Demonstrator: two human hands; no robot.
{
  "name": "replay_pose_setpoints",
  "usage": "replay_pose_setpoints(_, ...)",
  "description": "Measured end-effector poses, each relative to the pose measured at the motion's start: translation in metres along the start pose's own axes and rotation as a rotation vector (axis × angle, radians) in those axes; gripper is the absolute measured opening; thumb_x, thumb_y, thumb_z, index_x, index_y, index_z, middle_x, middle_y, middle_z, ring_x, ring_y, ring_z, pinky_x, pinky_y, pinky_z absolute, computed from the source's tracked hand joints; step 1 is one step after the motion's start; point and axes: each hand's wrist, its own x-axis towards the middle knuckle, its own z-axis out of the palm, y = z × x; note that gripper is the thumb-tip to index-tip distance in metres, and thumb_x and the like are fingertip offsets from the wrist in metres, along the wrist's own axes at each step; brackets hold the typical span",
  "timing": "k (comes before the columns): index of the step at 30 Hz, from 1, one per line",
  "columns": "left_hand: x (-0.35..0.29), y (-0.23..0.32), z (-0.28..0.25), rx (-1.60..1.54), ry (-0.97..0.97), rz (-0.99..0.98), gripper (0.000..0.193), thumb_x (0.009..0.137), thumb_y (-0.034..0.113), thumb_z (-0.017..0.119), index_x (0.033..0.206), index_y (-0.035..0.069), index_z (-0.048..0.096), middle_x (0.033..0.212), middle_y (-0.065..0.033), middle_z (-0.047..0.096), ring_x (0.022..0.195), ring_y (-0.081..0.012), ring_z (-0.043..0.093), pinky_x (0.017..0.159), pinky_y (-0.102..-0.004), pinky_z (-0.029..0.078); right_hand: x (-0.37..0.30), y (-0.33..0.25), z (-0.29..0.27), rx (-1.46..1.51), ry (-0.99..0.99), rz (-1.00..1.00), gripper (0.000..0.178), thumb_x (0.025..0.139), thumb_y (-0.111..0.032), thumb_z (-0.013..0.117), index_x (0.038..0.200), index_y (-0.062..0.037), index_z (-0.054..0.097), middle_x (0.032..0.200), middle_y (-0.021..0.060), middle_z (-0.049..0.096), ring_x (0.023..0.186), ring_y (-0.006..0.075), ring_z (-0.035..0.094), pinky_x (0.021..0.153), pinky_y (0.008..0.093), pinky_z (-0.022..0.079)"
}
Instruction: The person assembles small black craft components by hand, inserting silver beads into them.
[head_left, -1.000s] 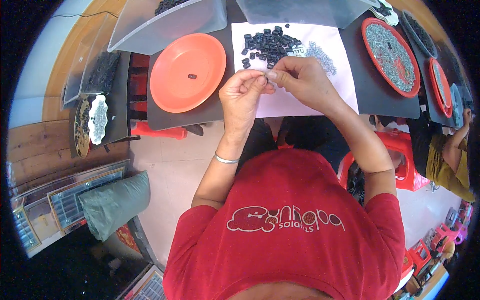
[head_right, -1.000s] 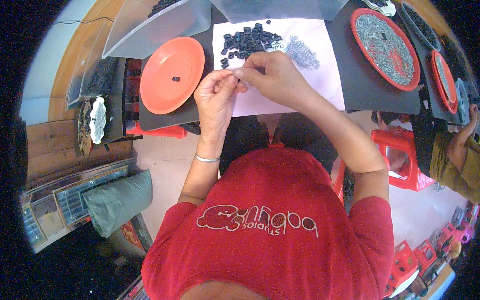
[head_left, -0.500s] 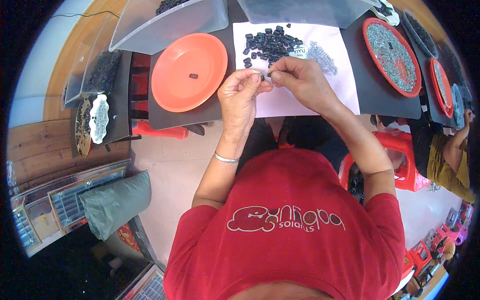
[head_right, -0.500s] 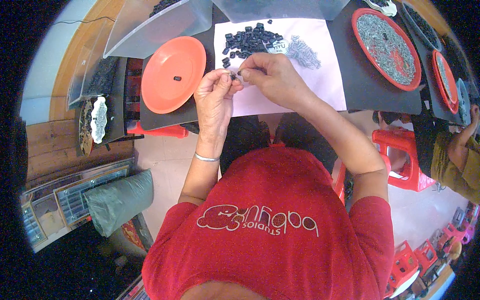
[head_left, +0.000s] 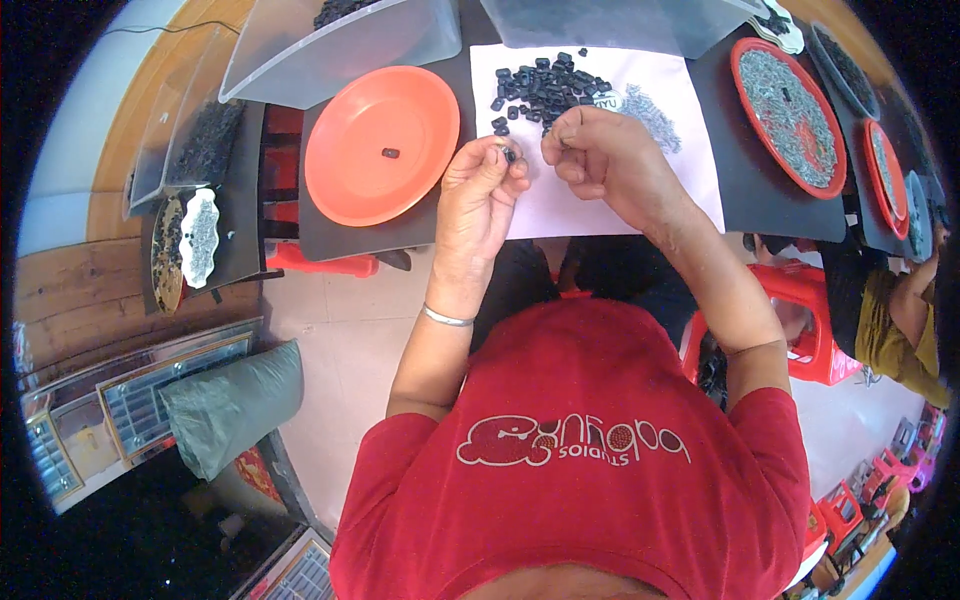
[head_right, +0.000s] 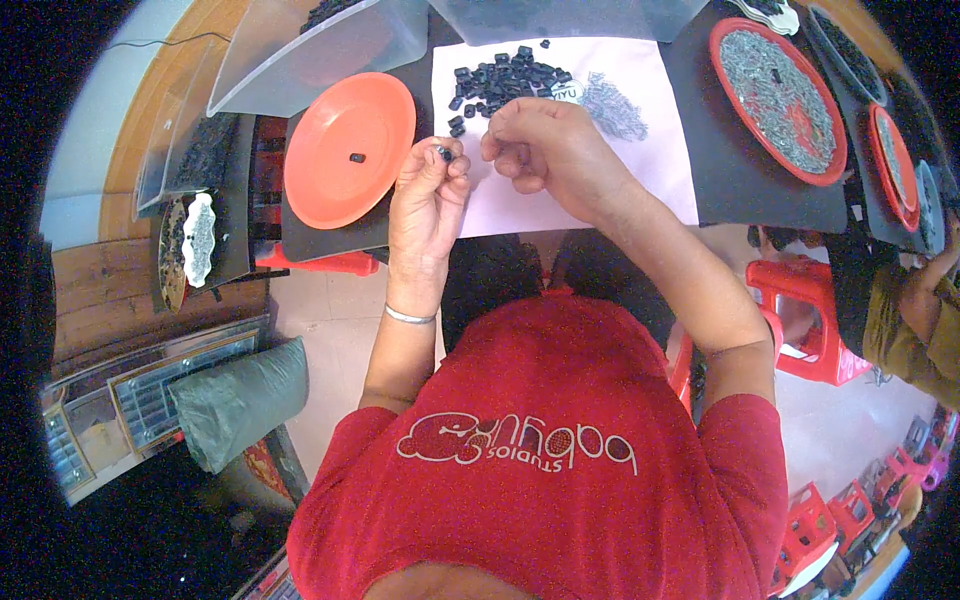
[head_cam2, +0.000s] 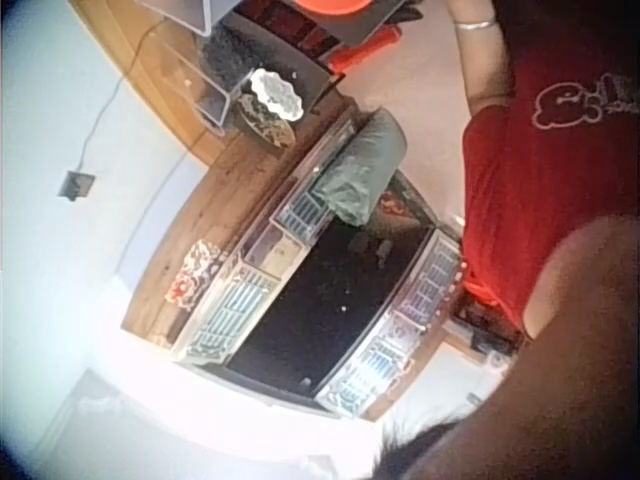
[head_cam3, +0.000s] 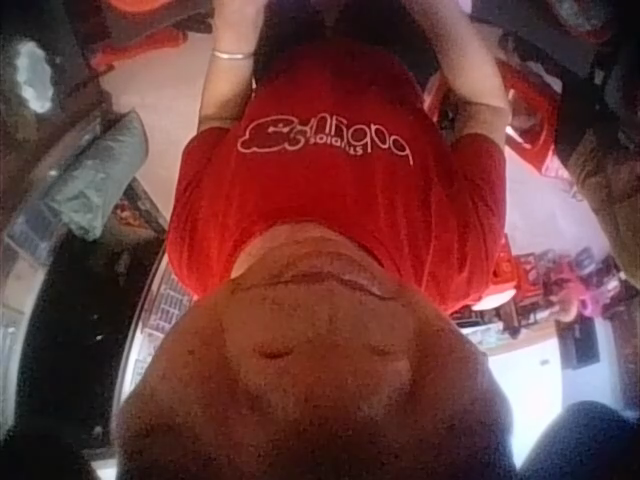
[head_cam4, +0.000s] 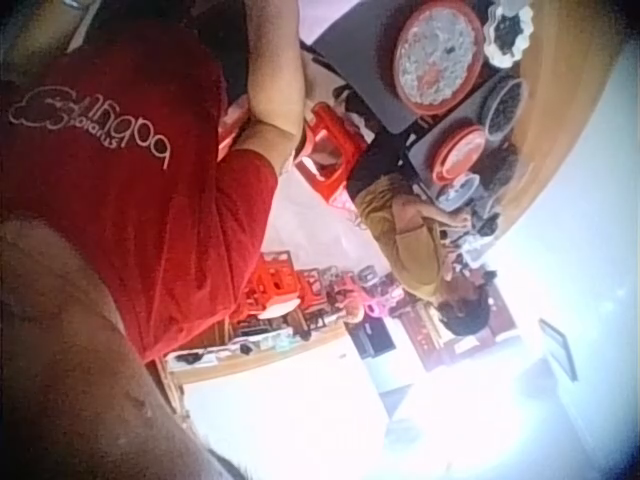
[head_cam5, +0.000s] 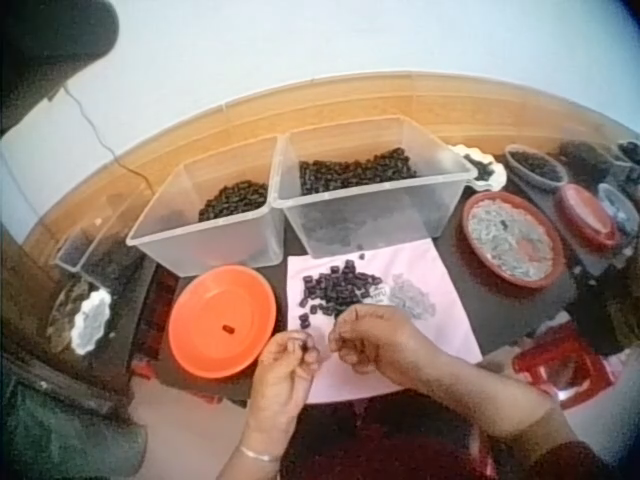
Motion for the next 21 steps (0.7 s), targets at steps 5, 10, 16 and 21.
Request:
replay_pose_setpoints(5,0.000,0.002,-0.002,-0.021,-0.014,-0.024,0.013,0.085,0.011,0.059,0.093,0.002,0.061,0.087,-0.0078,0.059,0.075,-0.0166,0.056,0.062,-0.0245,0.052,0.004,0.000,0.003,-0.029,-0.090,-0.035,0.017,0.080,-0.016,0.056,0.086,-0.0010,0.057,0.073,0.0039,0.055,0.057,0.0082,0.046,0.044,0.0197,0.033)
replay_pose_setpoints(10,-0.001,0.002,-0.002,-0.012,-0.020,-0.014,0.014,0.085,0.013,0.059,0.094,0.002,0.061,0.086,-0.0074,0.060,0.073,-0.0158,0.058,0.062,-0.0242,0.052,0.001,0.006,0.017,-0.668,0.006,-0.372,0.016,0.077,-0.012,0.062,0.091,-0.0040,0.063,0.071,-0.0006,0.053,0.057,0.0066,0.044,0.048,0.0195,0.035)
replay_pose_setpoints(16,-0.002,0.000,-0.002,0.043,-0.010,-0.045,0.014,0.086,0.013,0.058,0.094,0.002,0.061,0.087,-0.0090,0.063,0.069,-0.0163,0.061,0.061,-0.0270,0.053,0.007,0.008,0.019,-0.931,-0.003,-0.710,0.013,0.075,-0.006,0.067,0.088,-0.0058,0.065,0.069,0.0011,0.051,0.058,0.0086,0.046,0.052,0.0225,0.039)
replay_pose_setpoints(21,-0.003,0.000,-0.003,0.047,-0.029,-0.026,0.014,0.085,0.012,0.059,0.094,0.002,0.061,0.088,-0.0110,0.064,0.069,-0.0166,0.061,0.061,-0.0290,0.052,0.001,-0.002,0.022,-1.030,-0.018,-0.651,0.010,0.074,-0.006,0.067,0.084,-0.0043,0.064,0.070,0.0033,0.052,0.061,0.0097,0.050,0.054,0.0236,0.041)
